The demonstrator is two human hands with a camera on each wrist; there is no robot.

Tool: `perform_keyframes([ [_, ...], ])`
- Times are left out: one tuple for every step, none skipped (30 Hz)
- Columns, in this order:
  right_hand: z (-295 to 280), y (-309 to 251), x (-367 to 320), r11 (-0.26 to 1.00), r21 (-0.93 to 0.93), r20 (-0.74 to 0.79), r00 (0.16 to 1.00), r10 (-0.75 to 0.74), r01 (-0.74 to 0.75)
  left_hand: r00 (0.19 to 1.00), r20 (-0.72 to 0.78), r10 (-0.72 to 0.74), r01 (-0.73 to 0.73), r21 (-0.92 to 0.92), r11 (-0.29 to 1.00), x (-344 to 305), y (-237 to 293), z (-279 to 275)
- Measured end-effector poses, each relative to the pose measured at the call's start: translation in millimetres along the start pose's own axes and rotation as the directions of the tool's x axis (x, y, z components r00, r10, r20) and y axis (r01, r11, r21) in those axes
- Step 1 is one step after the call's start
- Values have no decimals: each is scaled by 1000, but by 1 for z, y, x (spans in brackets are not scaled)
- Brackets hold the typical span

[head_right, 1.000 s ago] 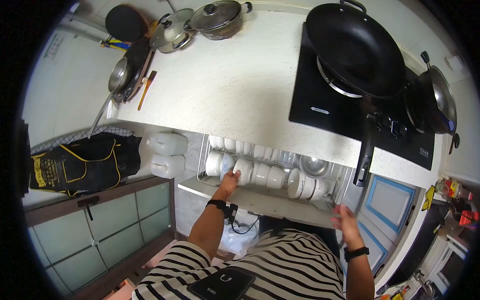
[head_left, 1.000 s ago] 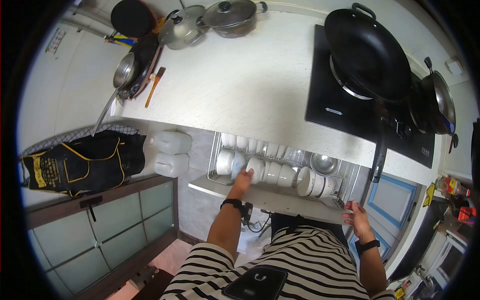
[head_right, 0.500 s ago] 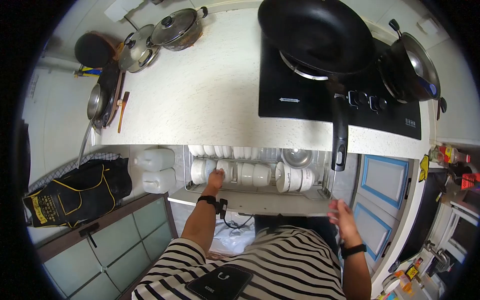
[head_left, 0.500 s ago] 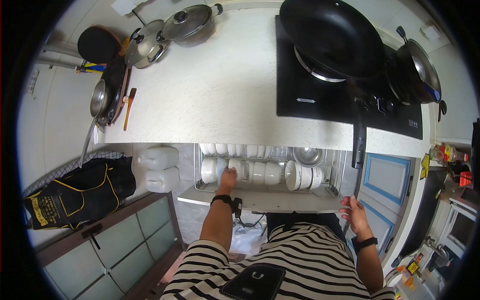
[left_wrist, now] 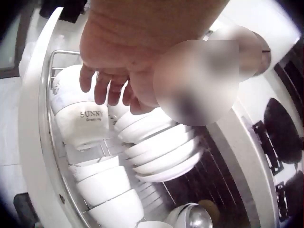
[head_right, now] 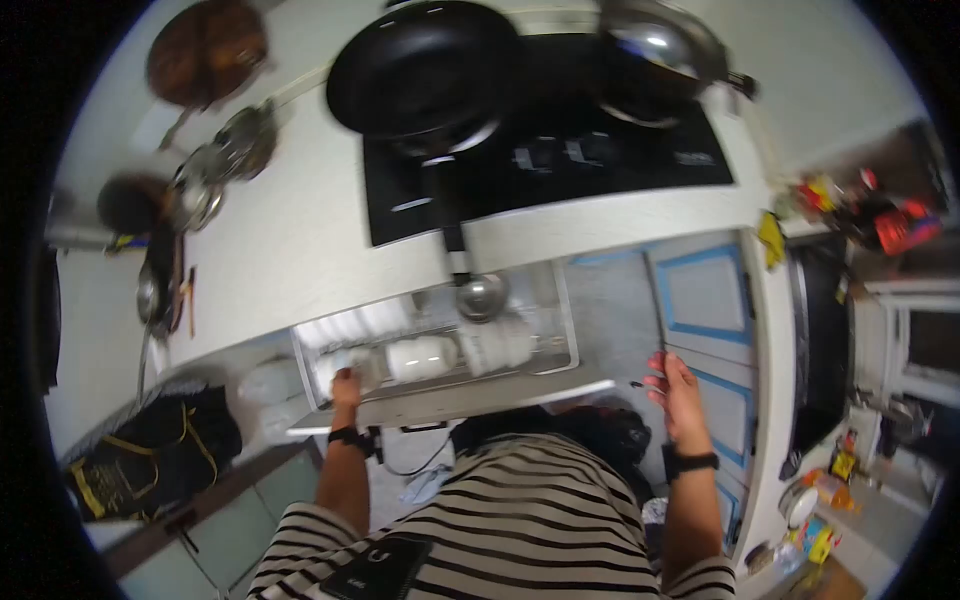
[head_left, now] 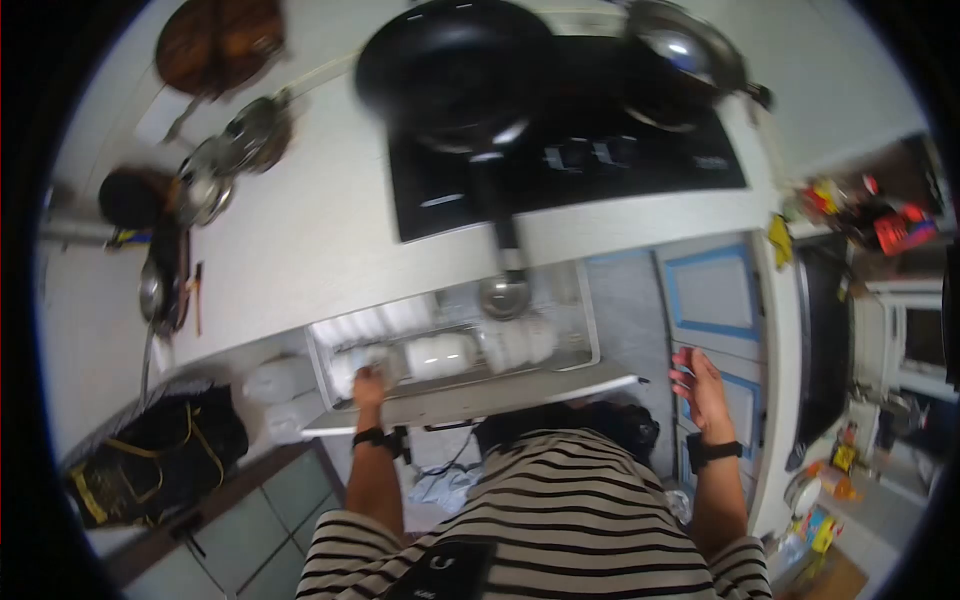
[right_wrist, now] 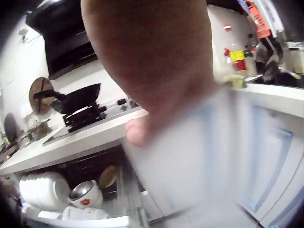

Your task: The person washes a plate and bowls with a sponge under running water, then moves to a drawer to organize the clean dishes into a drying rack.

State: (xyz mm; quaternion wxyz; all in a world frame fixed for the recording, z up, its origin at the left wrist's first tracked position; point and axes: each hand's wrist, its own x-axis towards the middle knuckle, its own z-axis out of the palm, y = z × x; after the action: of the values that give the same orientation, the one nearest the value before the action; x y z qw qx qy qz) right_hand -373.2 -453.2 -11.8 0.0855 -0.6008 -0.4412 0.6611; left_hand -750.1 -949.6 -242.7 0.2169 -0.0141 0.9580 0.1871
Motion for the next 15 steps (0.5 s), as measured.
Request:
perform_keyframes([
  [-21,1,0,1000,18,-29,999,-18,18,993,118,-24,28,-30,999,-12,19,-17],
  [-47,3,-2,999,34,-86,996,-37,40,992,104,70,-66,-33,997,-10,14,-14],
  [-79,11,-4,993,76,-97,992,-79,86,980,101,171,-168,-34,985,-10,6,-14],
  [-112,19,-9,985,119,-164,981,-105,125,959,111,261,-257,-47,965,-6,0,-14],
  [-140,20,-17,971,188,-268,959,-93,147,939,124,320,-310,-93,946,-2,5,-11],
  [-173,23,-25,950,259,-357,931,-73,174,923,140,358,-340,-134,931,-5,25,-14],
  [-212,31,-35,931,289,-461,885,-68,222,956,133,262,-188,-407,894,-14,40,-8],
  [-248,40,-42,910,317,-542,838,-58,268,936,115,333,-249,-455,855,-29,67,-6],
  [-274,53,-51,886,344,-602,797,-46,310,943,155,294,-207,-418,884,-32,83,-9],
  [-309,66,-62,862,337,-698,715,-41,379,940,129,315,-245,-388,888,-57,117,-9],
  [-343,78,-76,846,311,-776,630,-37,434,942,87,324,-263,-408,874,-78,146,-3],
  [-376,97,-85,840,264,-850,525,-29,474,926,134,354,-275,-406,872,-89,170,-1],
  [-400,105,-100,866,174,-931,365,-11,470,909,180,376,-281,-401,872,-98,190,0],
  [-453,157,-96,931,-55,-975,182,-128,360,892,224,392,-283,-397,873,-105,208,1],
  [-462,152,-111,959,-188,-982,-20,-188,214,862,258,436,-328,-371,869,-110,225,0],
])
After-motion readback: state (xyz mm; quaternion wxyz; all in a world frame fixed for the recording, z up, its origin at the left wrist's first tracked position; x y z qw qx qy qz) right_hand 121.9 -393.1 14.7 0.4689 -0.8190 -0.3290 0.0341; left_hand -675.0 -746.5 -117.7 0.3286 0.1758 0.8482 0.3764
